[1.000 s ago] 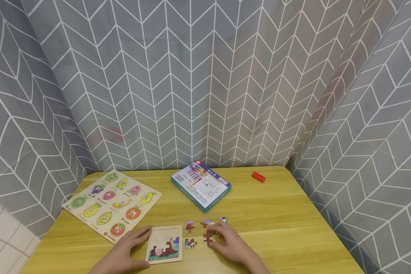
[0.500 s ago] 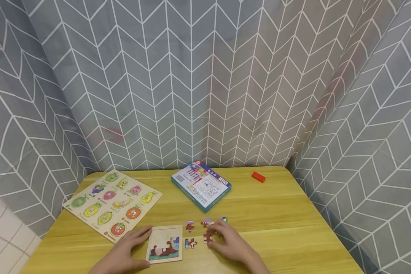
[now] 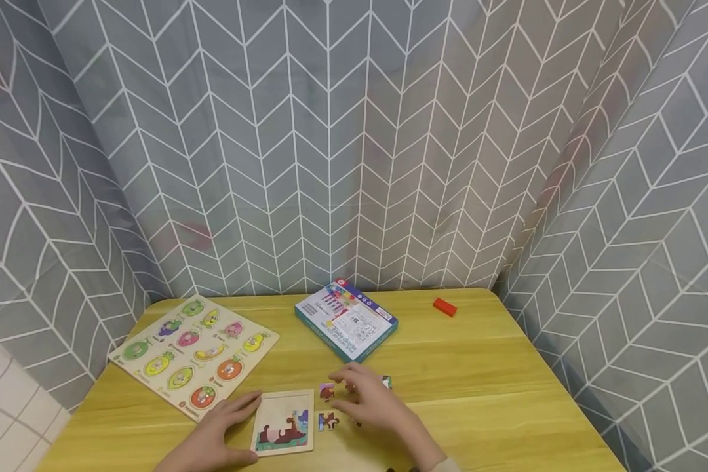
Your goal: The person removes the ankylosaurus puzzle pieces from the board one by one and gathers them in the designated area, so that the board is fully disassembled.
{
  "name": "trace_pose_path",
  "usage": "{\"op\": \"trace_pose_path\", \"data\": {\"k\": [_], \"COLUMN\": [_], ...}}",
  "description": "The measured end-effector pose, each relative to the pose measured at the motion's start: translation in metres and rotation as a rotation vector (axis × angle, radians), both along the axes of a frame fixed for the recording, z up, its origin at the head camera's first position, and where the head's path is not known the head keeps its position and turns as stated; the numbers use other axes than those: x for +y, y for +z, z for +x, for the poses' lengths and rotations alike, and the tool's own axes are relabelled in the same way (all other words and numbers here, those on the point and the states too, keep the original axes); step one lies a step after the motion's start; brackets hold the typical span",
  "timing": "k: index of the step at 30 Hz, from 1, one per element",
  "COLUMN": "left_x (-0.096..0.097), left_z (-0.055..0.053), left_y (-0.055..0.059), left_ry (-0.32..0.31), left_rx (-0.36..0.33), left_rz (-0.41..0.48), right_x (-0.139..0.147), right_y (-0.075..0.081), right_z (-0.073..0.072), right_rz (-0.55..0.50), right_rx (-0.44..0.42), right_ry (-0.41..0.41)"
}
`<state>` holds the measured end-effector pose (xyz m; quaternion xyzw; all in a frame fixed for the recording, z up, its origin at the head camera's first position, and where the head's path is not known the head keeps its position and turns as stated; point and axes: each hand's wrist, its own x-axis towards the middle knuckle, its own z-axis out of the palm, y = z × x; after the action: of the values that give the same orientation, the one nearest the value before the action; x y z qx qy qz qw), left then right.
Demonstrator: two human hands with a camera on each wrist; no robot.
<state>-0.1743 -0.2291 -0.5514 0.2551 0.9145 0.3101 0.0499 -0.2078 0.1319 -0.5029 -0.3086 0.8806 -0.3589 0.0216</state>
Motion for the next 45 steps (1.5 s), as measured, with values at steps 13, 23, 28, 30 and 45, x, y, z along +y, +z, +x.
{"op": "trace_pose_path", "data": {"k": [13, 23, 28, 30, 45], "left_x": [0.001, 0.001, 0.001, 0.001, 0.000], "left_z": [0.002, 0.004, 0.003, 0.003, 0.003], "left_y": [0.004, 0.004, 0.003, 0.002, 0.002], "left_ry": [0.002, 0.009, 0.011, 0.012, 0.010], "left_rx": [0.010, 0.057, 0.057, 0.059, 0.048], "left_rz": [0.003, -0.042, -0.045, -0.044, -0.028], "right_x": [-0.058, -0.062, -0.061, -0.059, -0.054], "right_y": [-0.016, -0.028, -0.030, -0.030, -0.029], "right_z": [0.001, 0.007, 0.008, 0.008, 0.009], "right_rz": [0.153, 0.220, 0.189, 0.179, 0.173], "right_rx": [0.016, 0.038, 0.016, 0.014, 0.033], "right_ry": [0.099, 0.085, 0.073, 0.062, 0.036]}}
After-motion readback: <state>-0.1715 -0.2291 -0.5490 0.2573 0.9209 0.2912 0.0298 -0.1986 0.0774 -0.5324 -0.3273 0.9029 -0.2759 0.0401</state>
